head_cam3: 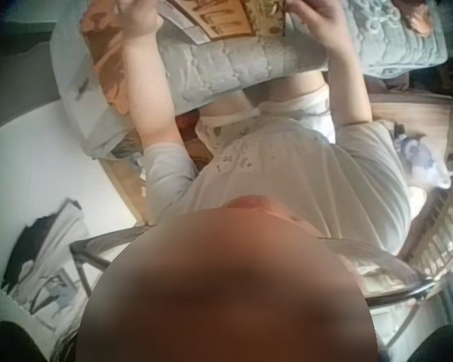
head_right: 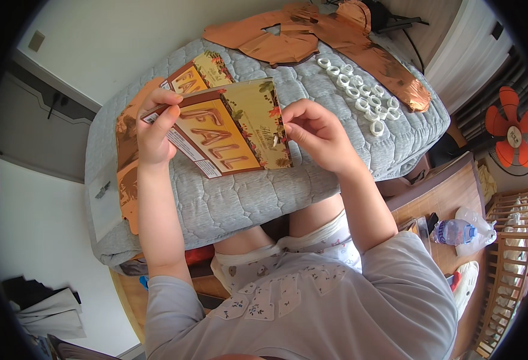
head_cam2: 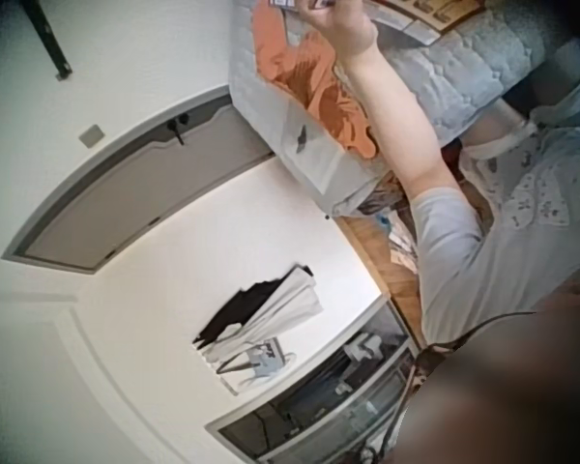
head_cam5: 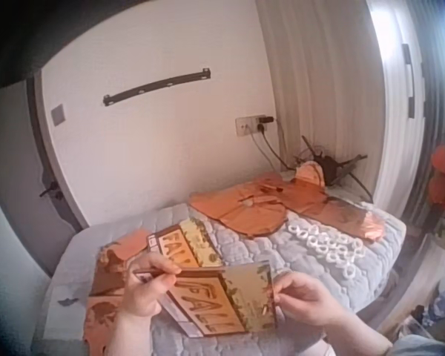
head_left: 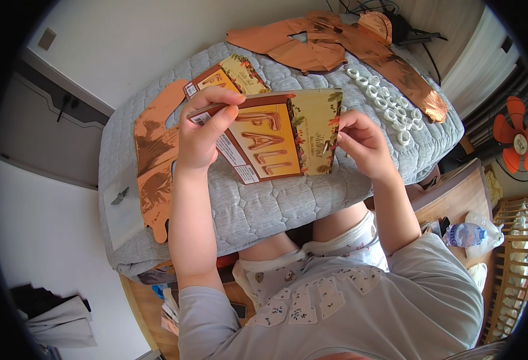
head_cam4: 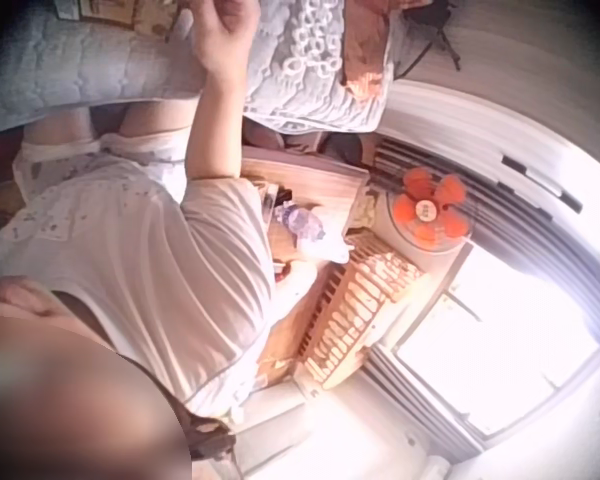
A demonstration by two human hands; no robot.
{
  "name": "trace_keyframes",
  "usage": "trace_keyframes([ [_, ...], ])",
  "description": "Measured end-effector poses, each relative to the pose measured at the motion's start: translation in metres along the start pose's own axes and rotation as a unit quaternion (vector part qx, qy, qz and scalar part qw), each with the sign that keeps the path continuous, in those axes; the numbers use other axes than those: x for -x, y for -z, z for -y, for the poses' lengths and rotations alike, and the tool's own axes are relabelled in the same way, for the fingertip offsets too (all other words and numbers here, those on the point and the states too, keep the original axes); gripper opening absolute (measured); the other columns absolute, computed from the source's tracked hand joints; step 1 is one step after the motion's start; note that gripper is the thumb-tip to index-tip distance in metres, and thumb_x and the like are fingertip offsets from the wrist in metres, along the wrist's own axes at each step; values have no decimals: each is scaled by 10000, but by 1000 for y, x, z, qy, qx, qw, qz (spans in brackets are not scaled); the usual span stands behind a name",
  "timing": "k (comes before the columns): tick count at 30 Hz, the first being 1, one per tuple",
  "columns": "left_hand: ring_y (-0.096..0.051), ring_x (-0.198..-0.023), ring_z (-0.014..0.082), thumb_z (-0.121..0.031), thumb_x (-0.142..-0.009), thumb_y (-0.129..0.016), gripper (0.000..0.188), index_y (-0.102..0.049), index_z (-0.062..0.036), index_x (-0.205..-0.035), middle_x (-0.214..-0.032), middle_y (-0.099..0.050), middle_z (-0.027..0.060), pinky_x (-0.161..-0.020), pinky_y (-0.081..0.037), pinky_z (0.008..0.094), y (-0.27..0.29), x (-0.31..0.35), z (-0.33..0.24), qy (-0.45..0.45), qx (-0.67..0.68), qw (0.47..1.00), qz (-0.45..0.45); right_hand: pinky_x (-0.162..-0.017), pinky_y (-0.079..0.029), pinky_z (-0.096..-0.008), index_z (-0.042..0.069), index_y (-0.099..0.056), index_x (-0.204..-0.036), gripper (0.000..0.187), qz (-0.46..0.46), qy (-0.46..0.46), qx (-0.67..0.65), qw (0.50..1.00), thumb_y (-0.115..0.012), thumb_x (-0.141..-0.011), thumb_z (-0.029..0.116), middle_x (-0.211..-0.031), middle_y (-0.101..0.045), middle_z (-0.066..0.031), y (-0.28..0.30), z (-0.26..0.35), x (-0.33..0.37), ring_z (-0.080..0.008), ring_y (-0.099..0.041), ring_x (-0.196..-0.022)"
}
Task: Organizing fall-themed decorative cards and inspecting foil balloon letters.
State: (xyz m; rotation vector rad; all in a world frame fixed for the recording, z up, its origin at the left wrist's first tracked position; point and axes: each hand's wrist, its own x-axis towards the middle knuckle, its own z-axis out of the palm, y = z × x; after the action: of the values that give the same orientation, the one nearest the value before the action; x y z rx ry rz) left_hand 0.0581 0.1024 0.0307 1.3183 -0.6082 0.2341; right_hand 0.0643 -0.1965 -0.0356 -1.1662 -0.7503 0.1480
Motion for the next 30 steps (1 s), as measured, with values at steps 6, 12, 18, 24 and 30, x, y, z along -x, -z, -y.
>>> trace_keyframes([
  [6,-627,-914,80,-18,-879,-672,136,-695,-27,-1013,-1001,-701,26,-836,-482,230,1,2,-1,-3,-1,1000,5,-839,-500,-247,16,-567,-1121,120,-52,2,25,998,-559,-1002,7,-1055,-625,-25,-6,-3,-1,-94,-604,-957],
  [12,-626,-903,80,-20,-880,-675,133,-694,-27,-1011,-999,-701,25,-835,-485,233,-1,1,0,-4,0,1000,4,-805,-523,-243,19,-585,-1108,106,-147,-49,48,987,-565,-1005,31,-1019,-654,-19,-1,-5,-4,-84,-623,-921],
  [18,-622,-905,80,-31,-893,-668,127,-683,-29,-1019,-1002,-696,23,-828,-491,242,1,-1,2,-5,1,1000,-6,-763,-491,-230,8,-660,-1081,125,-217,-36,306,926,-613,-969,32,-957,-671,-1,10,6,-2,-64,-595,-848],
  [24,-635,-994,141,-83,-925,-642,147,-644,-80,-1072,-1055,-668,36,-876,-519,309,34,-11,0,11,82,984,-158,-748,-492,-292,36,-726,-1063,166,-209,-60,503,837,-670,-912,72,-856,-670,-67,17,18,-1,-154,-609,-803],
  [30,-621,-1150,255,-195,-970,-585,260,-615,-147,-1224,-1267,-642,65,-981,-507,422,73,-21,-8,63,179,911,-367,-771,-512,-342,57,-751,-1044,190,-194,-104,539,813,-684,-894,152,-879,-685,-123,26,21,-2,-240,-638,-812],
])
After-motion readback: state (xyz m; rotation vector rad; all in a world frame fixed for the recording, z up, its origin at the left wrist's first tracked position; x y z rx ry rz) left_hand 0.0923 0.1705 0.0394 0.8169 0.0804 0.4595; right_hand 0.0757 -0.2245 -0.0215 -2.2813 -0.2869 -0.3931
